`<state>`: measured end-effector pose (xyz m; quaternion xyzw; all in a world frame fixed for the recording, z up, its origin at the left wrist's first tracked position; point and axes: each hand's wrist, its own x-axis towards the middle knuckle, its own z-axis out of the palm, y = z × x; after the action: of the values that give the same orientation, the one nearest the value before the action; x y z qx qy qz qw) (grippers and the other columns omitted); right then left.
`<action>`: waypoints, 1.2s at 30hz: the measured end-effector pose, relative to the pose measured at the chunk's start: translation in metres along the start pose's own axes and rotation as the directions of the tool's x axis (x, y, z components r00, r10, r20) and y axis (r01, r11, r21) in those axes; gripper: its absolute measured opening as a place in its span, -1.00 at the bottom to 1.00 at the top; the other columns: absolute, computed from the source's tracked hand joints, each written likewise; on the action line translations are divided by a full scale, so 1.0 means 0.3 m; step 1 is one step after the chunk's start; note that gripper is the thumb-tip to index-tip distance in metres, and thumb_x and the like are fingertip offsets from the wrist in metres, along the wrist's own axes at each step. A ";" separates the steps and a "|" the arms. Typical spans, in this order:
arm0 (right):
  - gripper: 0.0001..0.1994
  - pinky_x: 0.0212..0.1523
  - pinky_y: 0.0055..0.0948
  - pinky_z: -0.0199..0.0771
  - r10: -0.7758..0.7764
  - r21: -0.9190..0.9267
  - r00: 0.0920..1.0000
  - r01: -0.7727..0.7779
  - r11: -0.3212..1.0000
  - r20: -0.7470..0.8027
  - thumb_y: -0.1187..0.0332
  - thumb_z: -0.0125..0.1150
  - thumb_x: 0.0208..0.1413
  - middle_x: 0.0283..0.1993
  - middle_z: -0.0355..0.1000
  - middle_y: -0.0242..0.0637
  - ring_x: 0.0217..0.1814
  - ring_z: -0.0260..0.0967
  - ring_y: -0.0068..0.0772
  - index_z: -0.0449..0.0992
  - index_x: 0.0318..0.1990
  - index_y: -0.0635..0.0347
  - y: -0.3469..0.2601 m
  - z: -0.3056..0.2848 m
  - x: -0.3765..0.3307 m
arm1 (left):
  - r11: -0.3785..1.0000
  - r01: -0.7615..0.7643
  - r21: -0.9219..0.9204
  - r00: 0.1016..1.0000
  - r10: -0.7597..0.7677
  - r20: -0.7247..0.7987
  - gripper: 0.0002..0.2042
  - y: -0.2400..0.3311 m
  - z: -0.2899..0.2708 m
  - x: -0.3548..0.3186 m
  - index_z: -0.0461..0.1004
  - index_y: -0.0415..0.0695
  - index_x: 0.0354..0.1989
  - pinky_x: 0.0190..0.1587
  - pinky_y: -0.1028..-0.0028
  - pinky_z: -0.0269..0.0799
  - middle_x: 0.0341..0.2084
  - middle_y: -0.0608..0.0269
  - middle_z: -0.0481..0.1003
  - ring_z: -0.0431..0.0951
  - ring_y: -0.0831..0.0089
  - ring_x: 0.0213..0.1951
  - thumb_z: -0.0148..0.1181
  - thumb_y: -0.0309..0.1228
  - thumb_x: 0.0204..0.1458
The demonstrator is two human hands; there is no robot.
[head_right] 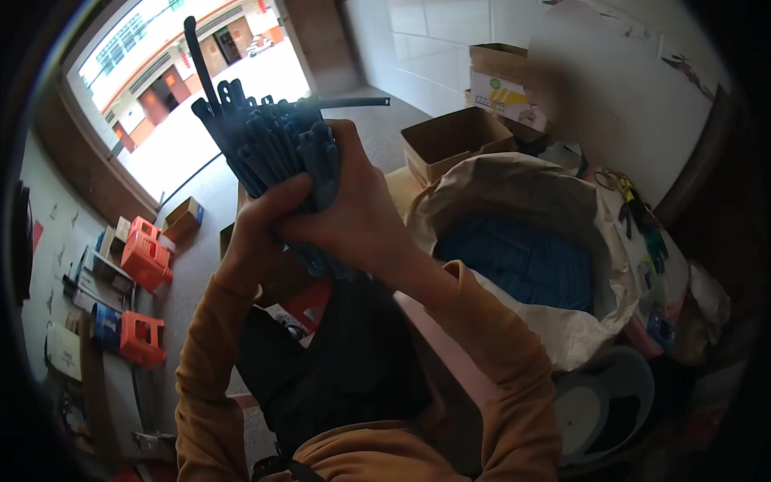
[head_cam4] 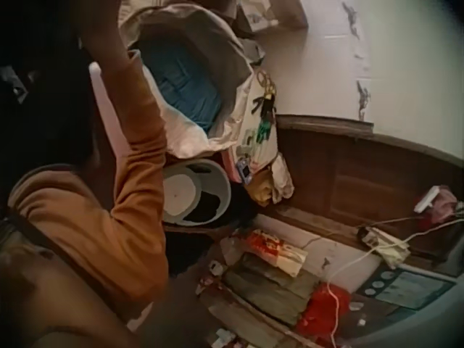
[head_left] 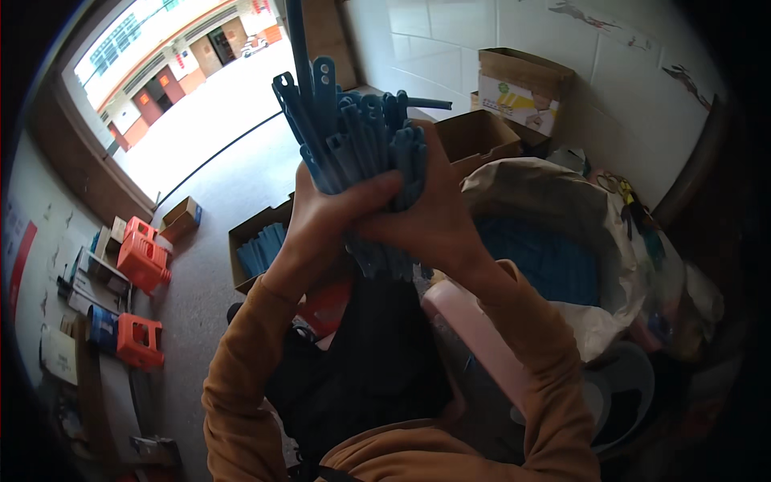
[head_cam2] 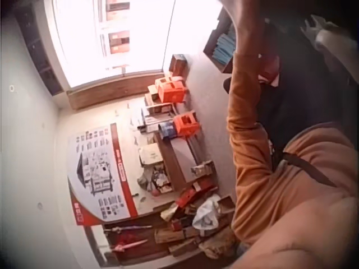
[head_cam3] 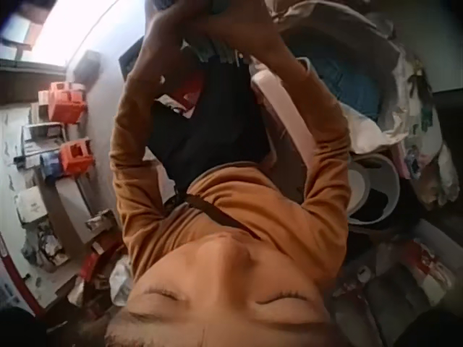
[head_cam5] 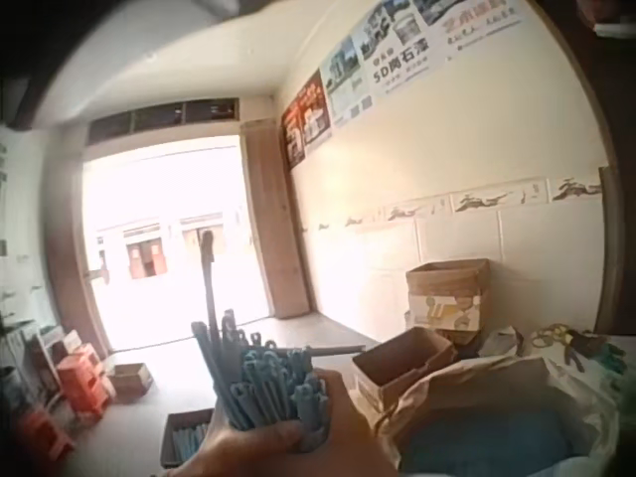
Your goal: The person gathers blue plastic components from a large bag and a cardboard box, then sorts and bundles them by hand. They repeatedly align the pieces into groups before placing the completed bundles into a separate box.
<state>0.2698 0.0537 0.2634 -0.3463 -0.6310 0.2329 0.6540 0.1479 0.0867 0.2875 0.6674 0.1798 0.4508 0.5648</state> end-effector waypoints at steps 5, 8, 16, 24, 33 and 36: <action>-0.27 -0.13 -0.46 0.34 0.122 0.035 0.969 -0.133 0.991 0.215 0.46 0.39 -0.45 -0.17 0.25 -0.25 -0.12 0.27 -0.44 0.13 -0.01 0.23 0.142 0.218 -0.078 | 0.995 0.045 -0.089 0.969 -0.065 -0.240 -0.57 -0.120 -0.201 -0.205 0.36 -0.30 -0.20 -0.19 0.53 0.39 -0.36 0.21 0.45 0.46 0.49 -0.30 0.28 -0.36 -0.27; -0.25 -0.08 -0.46 0.29 0.082 0.133 0.959 -0.121 0.984 0.270 0.45 0.40 -0.45 -0.13 0.24 -0.25 -0.08 0.24 -0.43 0.11 0.01 0.23 0.247 0.272 -0.130 | 0.998 0.013 -0.055 0.959 -0.028 -0.282 -0.57 -0.234 -0.263 -0.254 0.37 -0.27 -0.18 -0.20 0.55 0.38 -0.35 0.25 0.45 0.45 0.54 -0.30 0.30 -0.41 -0.29; -0.19 -0.01 -0.46 0.24 0.204 0.003 0.935 -0.214 0.977 0.290 0.46 0.43 -0.47 -0.09 0.23 -0.29 -0.01 0.20 -0.46 0.09 0.05 0.18 0.350 0.207 -0.256 | 0.993 -0.050 -0.106 0.960 0.019 -0.280 -0.54 -0.450 -0.224 -0.305 0.37 -0.26 -0.18 -0.19 0.54 0.38 -0.34 0.27 0.45 0.45 0.55 -0.29 0.35 -0.44 -0.33; -0.16 -0.03 -0.38 0.29 0.254 -0.016 0.964 -0.253 0.967 0.076 0.34 0.47 -0.52 -0.08 0.29 -0.12 0.00 0.27 -0.25 0.10 0.04 0.19 0.421 0.186 -0.357 | 0.995 0.102 0.010 0.985 -0.099 -0.138 -0.41 -0.473 -0.209 -0.290 0.29 -0.25 -0.09 -0.10 0.52 0.32 -0.26 0.26 0.40 0.40 0.54 -0.21 0.38 -0.43 -0.39; -0.04 -0.01 -0.29 0.23 0.161 -0.047 0.985 -0.164 0.985 -0.061 0.33 0.49 -0.54 -0.06 0.26 -0.07 0.02 0.23 -0.19 -0.08 0.08 0.17 0.539 0.211 -0.472 | 0.971 0.212 -0.112 0.972 -0.221 -0.080 -0.35 -0.512 -0.188 -0.344 0.25 -0.25 -0.04 -0.06 0.48 0.30 -0.17 0.23 0.38 0.40 0.48 -0.16 0.36 -0.42 -0.43; -0.01 0.01 -0.30 0.24 0.070 0.105 0.995 -0.063 0.992 -0.069 0.39 0.46 -0.50 -0.04 0.28 -0.08 0.03 0.24 -0.19 -0.13 0.13 0.14 0.505 0.244 -0.465 | 0.979 0.151 -0.139 0.979 -0.167 -0.117 -0.28 -0.547 -0.201 -0.358 0.19 -0.27 0.04 -0.01 0.46 0.27 -0.09 0.18 0.34 0.37 0.45 -0.08 0.36 -0.44 -0.42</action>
<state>0.2045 0.0607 0.0551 -0.3411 -0.5822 0.2742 0.6852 0.0867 0.0907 0.0917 0.5824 0.2390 0.4568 0.6285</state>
